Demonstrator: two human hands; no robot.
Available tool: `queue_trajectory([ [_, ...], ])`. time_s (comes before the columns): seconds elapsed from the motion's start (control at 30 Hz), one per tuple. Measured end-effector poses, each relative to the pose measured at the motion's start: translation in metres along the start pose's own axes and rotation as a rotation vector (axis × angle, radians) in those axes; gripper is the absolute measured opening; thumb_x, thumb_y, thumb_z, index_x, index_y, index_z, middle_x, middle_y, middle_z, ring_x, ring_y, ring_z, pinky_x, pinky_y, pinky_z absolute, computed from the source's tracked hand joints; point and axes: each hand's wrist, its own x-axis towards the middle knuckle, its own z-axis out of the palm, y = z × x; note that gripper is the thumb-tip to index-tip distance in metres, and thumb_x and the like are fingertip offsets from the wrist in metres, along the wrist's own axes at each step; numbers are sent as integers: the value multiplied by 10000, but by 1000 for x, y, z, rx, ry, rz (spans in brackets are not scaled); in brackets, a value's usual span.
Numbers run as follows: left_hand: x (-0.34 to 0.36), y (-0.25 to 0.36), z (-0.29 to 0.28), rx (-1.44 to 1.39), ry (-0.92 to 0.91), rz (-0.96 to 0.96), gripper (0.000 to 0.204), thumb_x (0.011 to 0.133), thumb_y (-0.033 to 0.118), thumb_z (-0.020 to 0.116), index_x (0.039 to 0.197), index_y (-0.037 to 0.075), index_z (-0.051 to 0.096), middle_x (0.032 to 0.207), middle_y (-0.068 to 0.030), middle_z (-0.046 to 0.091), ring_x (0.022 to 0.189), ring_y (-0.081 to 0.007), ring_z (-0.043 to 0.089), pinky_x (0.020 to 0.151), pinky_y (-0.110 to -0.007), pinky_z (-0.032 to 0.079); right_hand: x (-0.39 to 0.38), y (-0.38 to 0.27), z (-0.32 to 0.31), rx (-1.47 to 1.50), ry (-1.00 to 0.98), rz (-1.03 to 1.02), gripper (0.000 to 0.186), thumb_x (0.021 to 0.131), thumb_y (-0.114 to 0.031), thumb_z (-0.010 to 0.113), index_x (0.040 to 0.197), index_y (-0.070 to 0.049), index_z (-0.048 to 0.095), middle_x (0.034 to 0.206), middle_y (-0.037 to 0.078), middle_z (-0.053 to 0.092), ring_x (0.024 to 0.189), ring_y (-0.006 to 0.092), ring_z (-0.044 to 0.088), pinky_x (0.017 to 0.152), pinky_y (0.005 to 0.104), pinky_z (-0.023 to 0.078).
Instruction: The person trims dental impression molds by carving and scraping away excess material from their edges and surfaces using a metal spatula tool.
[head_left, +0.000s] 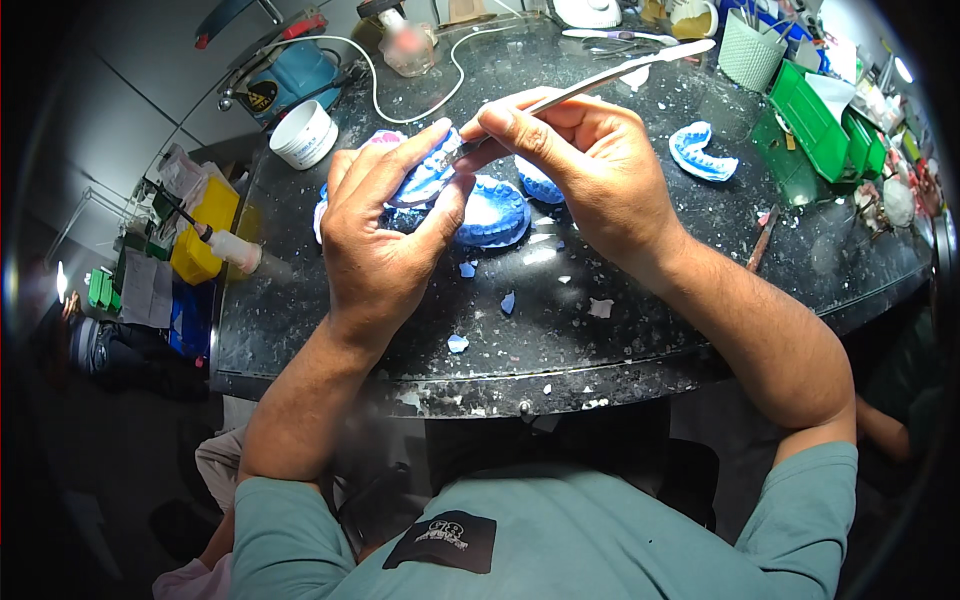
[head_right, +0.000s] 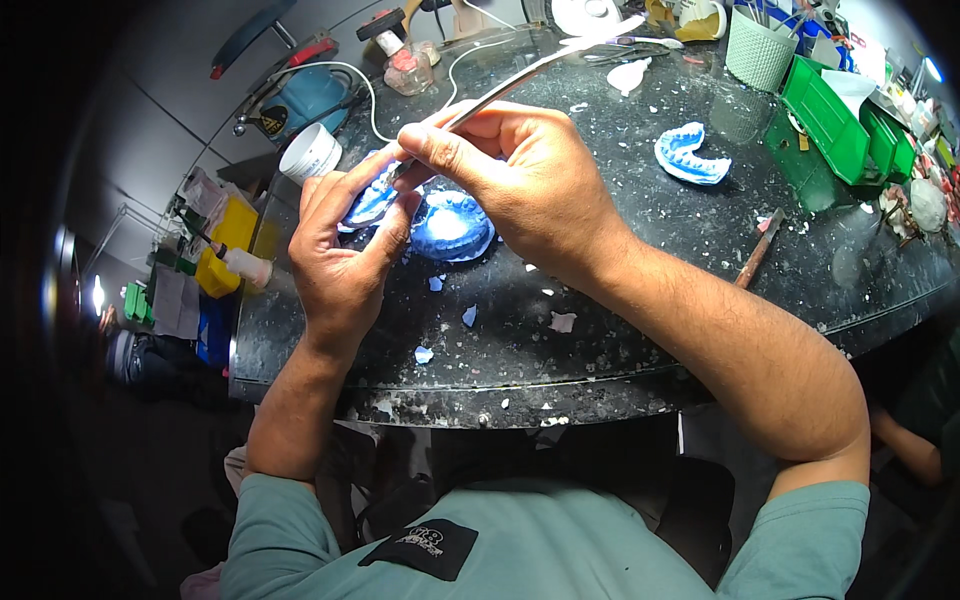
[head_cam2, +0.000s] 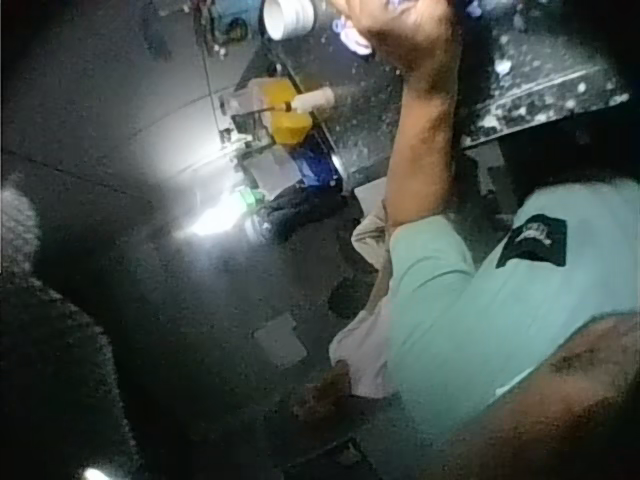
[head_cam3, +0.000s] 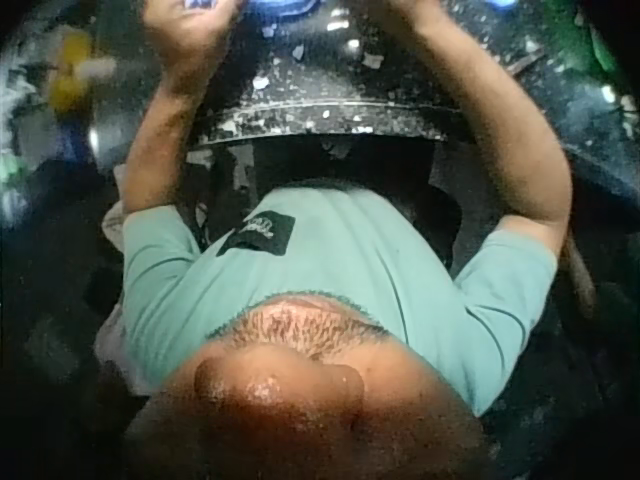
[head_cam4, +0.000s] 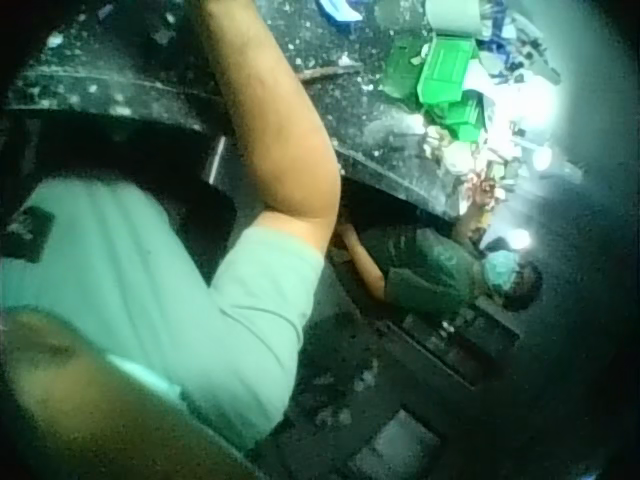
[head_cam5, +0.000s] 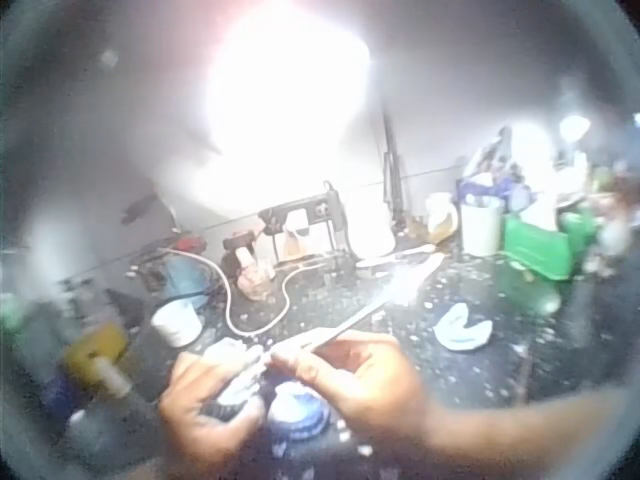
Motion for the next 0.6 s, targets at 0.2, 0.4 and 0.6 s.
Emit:
queue_trajectory([
  [0.2, 0, -1, 0, 6, -10, -19, 400, 747, 84, 796, 1135, 55, 706, 955, -79, 671, 905, -224, 587, 822, -328, 497, 1, -1, -1, 1, -16, 53, 208, 970, -125, 620, 1057, 47, 699, 953, 111, 728, 901, 146, 691, 841, 270, 556],
  [0.4, 0, -1, -4, 26, -18, -31, 414, 742, 90, 805, 1141, 55, 703, 972, -77, 671, 904, -223, 589, 818, -329, 497, 2, -3, 2, 23, -43, 28, 202, 976, -127, 611, 1041, 46, 693, 943, 103, 723, 889, 147, 686, 839, 279, 555],
  [0.6, -1, 0, -1, 22, -10, -29, 426, 733, 80, 810, 1145, 57, 703, 973, -80, 671, 901, -220, 593, 812, -329, 501, 1, -4, -1, 5, -49, 18, 205, 990, -136, 587, 1049, 39, 677, 978, 108, 710, 921, 169, 681, 885, 304, 538],
])
